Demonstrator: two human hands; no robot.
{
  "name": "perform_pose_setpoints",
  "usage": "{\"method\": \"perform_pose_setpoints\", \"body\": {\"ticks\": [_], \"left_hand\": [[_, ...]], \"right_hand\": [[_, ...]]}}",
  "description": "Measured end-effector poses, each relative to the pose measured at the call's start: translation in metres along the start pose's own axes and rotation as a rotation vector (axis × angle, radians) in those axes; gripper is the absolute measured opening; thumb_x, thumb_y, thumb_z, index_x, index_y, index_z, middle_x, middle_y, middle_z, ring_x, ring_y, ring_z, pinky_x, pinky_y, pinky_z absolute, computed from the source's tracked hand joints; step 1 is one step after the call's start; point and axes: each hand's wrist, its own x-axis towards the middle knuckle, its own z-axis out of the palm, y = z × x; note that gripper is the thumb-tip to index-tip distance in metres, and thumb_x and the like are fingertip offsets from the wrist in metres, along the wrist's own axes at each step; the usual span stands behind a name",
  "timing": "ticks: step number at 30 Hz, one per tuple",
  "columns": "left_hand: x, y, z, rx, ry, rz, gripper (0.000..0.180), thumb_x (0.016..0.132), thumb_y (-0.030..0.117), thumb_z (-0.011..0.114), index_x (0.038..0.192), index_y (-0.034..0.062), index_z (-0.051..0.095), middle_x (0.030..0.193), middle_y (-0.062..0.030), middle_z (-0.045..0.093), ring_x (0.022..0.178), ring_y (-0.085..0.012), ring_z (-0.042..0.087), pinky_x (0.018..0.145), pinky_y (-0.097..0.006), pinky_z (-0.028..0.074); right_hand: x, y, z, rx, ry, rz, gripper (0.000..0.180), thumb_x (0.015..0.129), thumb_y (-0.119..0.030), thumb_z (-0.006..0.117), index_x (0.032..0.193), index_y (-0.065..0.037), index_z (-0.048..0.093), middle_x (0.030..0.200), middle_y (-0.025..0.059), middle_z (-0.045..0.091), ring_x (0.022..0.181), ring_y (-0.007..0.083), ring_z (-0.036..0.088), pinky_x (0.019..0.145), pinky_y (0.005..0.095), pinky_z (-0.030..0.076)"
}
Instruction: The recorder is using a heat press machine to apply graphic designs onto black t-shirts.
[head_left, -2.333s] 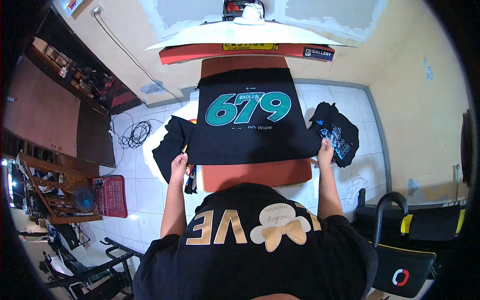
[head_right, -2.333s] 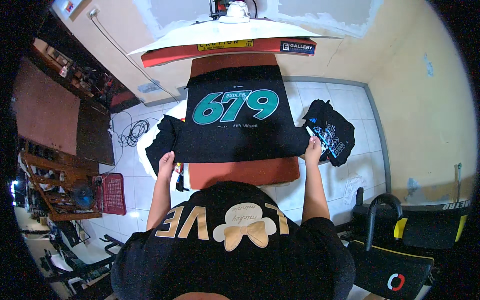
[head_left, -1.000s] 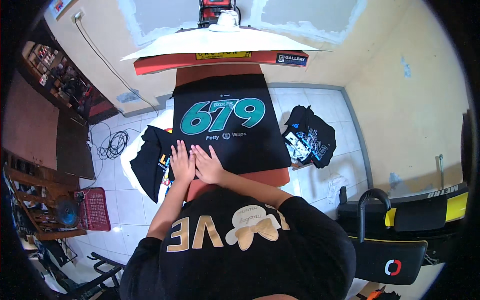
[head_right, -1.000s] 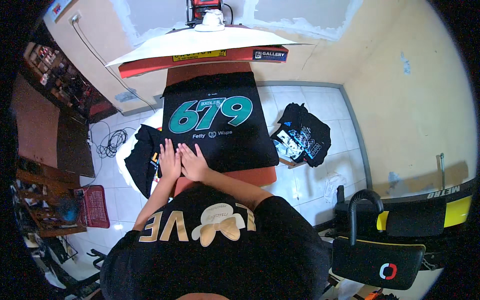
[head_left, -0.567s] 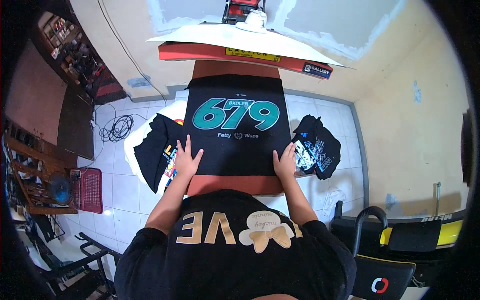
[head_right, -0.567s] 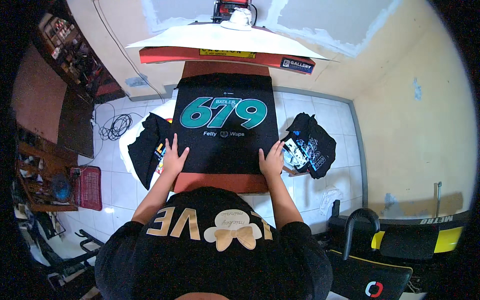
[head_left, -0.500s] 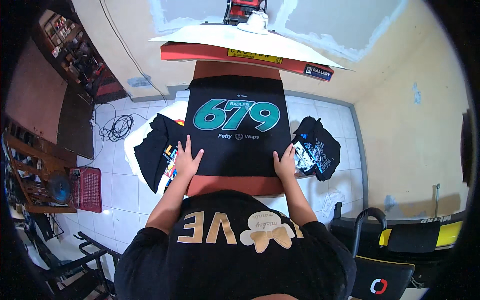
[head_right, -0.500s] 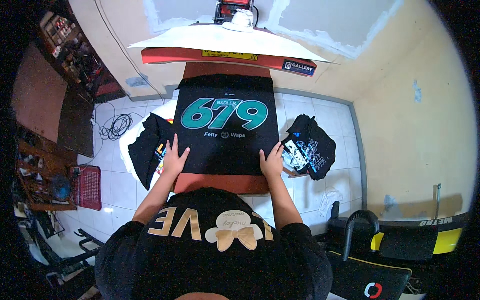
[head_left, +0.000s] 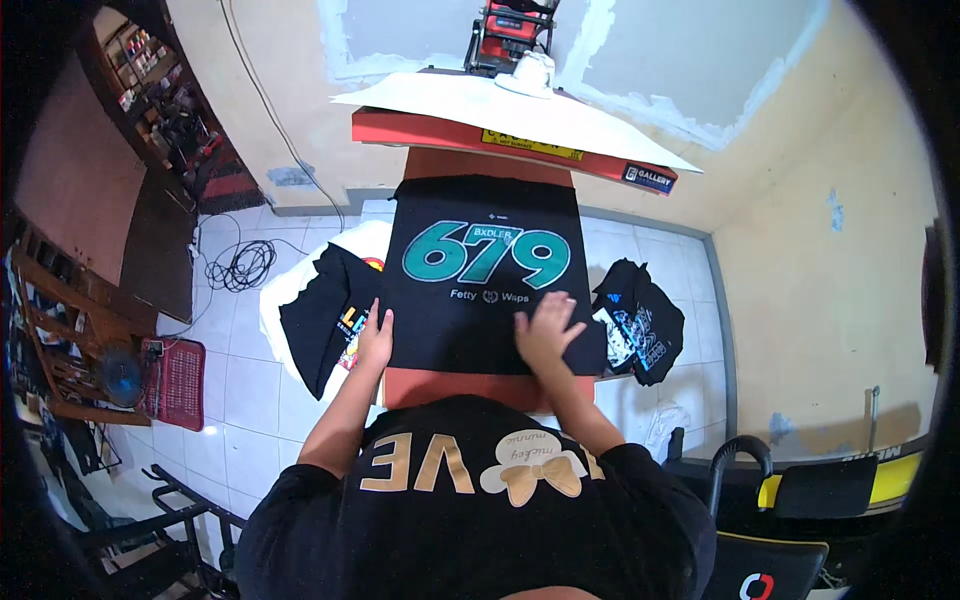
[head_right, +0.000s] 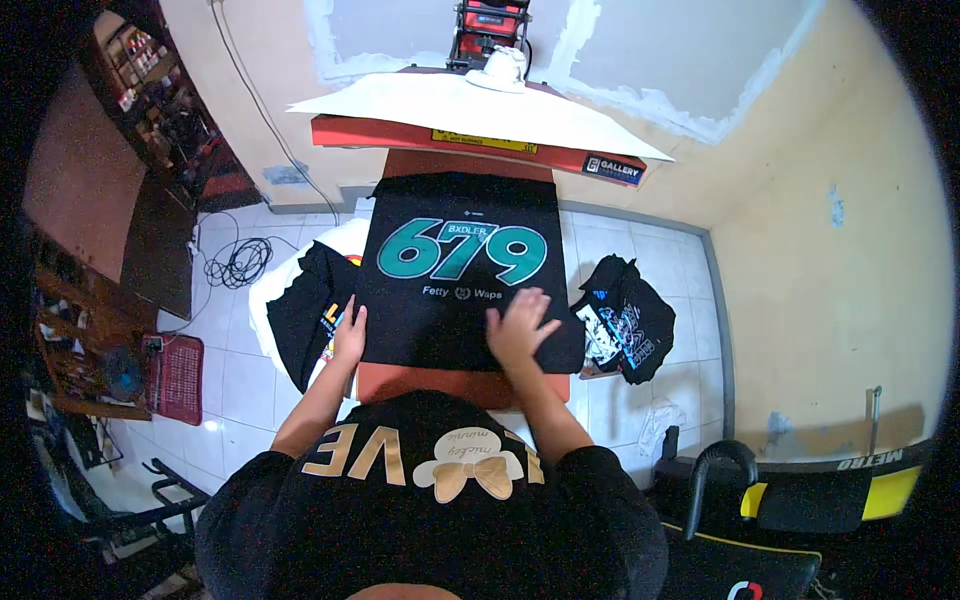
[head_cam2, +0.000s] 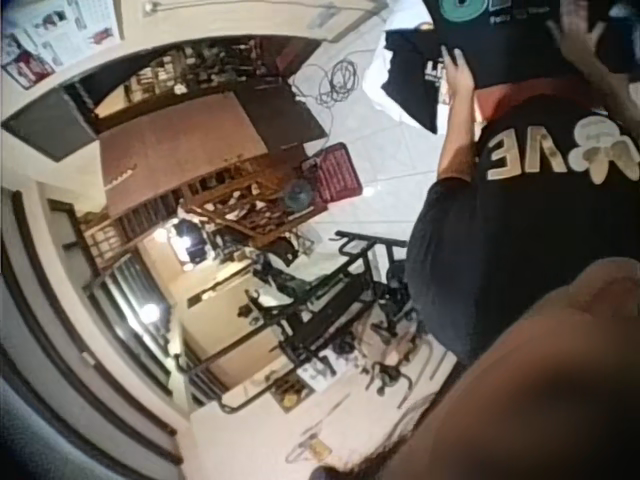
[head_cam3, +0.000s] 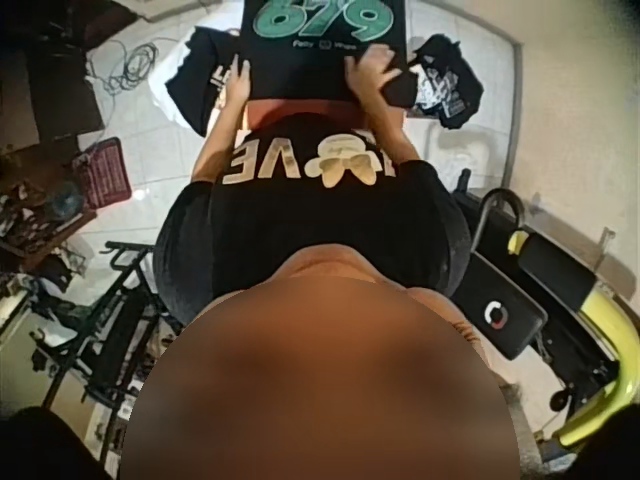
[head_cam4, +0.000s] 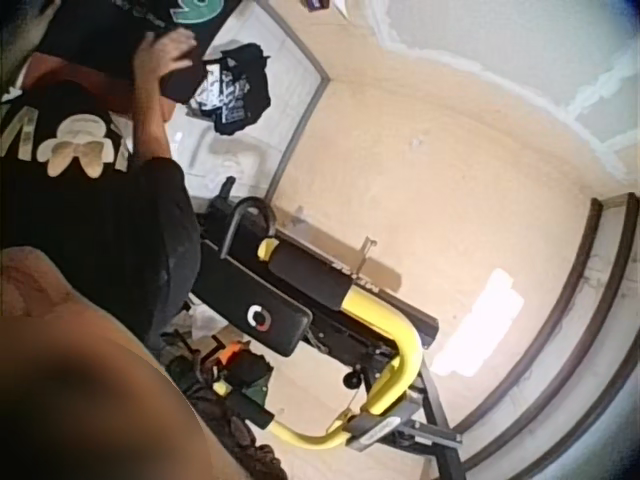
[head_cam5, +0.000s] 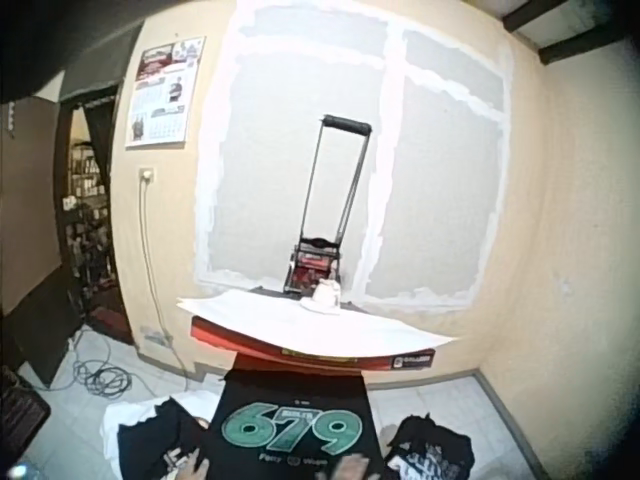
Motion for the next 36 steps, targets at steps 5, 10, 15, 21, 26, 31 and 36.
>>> {"method": "perform_pose_setpoints", "body": {"ticks": [5, 10, 15, 21, 26, 31, 36], "left_hand": [[0.005, -0.012, 0.001, 0.058, 0.001, 0.022, 0.054, 0.095, 0.047, 0.037, 0.141, 0.0189, 0.035, 0.119, -0.0275, 0.056, 0.105, -0.0431, 0.056, 0.091, -0.044, 0.043], [0.002, -0.009, 0.004, 0.015, 0.024, 0.042, 0.053, 0.095, 0.044, 0.04, 0.14, 0.0159, 0.038, 0.121, -0.0259, 0.055, 0.109, -0.0411, 0.055, 0.094, -0.042, 0.042], [-0.003, -0.006, 0.0, 0.043, 0.02, -0.02, 0.055, 0.095, 0.046, 0.04, 0.139, 0.0142, 0.039, 0.125, -0.0238, 0.054, 0.113, -0.0406, 0.053, 0.096, -0.041, 0.041], [-0.001, 0.004, 0.001, 0.026, 0.015, -0.019, 0.053, 0.095, 0.044, 0.041, 0.139, 0.0146, 0.04, 0.115, -0.0254, 0.059, 0.106, -0.0409, 0.057, 0.092, -0.042, 0.043], [0.006, 0.011, 0.001, 0.05, 0.023, -0.079, 0.053, 0.094, 0.044, 0.042, 0.138, 0.0149, 0.041, 0.103, -0.0265, 0.062, 0.098, -0.0405, 0.06, 0.087, -0.043, 0.045], [0.016, 0.001, 0.005, -0.006, 0.051, -0.042, 0.052, 0.094, 0.044, 0.043, 0.136, 0.0149, 0.044, 0.108, -0.0255, 0.061, 0.102, -0.0396, 0.059, 0.09, -0.041, 0.044], [0.028, 0.012, 0.008, -0.017, 0.065, -0.023, 0.052, 0.094, 0.044, 0.044, 0.136, 0.0133, 0.044, 0.112, -0.0255, 0.06, 0.106, -0.0394, 0.057, 0.091, -0.04, 0.044]], "right_hand": [[-0.021, -0.111, -0.008, 0.218, -0.089, -0.656, 0.074, 0.084, -0.047, 0.053, 0.14, -0.004, 0.032, 0.148, 0.0154, 0.028, 0.137, 0.0284, 0.026, 0.103, 0.0645, 0.019], [-0.014, -0.143, 0.003, 0.346, -0.06, -0.895, 0.07, 0.086, -0.045, 0.051, 0.14, -0.006, 0.033, 0.149, 0.0124, 0.028, 0.137, 0.0275, 0.027, 0.103, 0.0635, 0.02], [0.025, -0.106, -0.024, 0.232, -0.239, -0.684, 0.063, 0.088, -0.044, 0.05, 0.141, -0.013, 0.035, 0.148, 0.01, 0.031, 0.138, 0.0268, 0.027, 0.105, 0.0628, 0.018], [0.103, 0.021, 0.007, 0.079, -0.139, -0.151, 0.06, 0.092, -0.044, 0.042, 0.144, -0.018, 0.03, 0.152, 0.0067, 0.022, 0.141, 0.0251, 0.019, 0.106, 0.0639, 0.013], [0.125, 0.035, 0.011, 0.123, -0.142, 0.025, 0.062, 0.092, -0.046, 0.04, 0.145, -0.018, 0.027, 0.153, 0.0051, 0.019, 0.141, 0.0259, 0.018, 0.105, 0.065, 0.013], [0.122, -0.012, 0.016, 0.087, -0.067, 0.051, 0.066, 0.089, -0.047, 0.044, 0.144, -0.013, 0.03, 0.153, 0.0088, 0.021, 0.14, 0.0297, 0.019, 0.104, 0.0672, 0.012], [0.085, -0.102, 0.004, 0.212, -0.18, -0.475, 0.068, 0.088, -0.049, 0.047, 0.142, -0.012, 0.033, 0.151, 0.01, 0.024, 0.139, 0.0299, 0.021, 0.102, 0.0678, 0.016]]}}
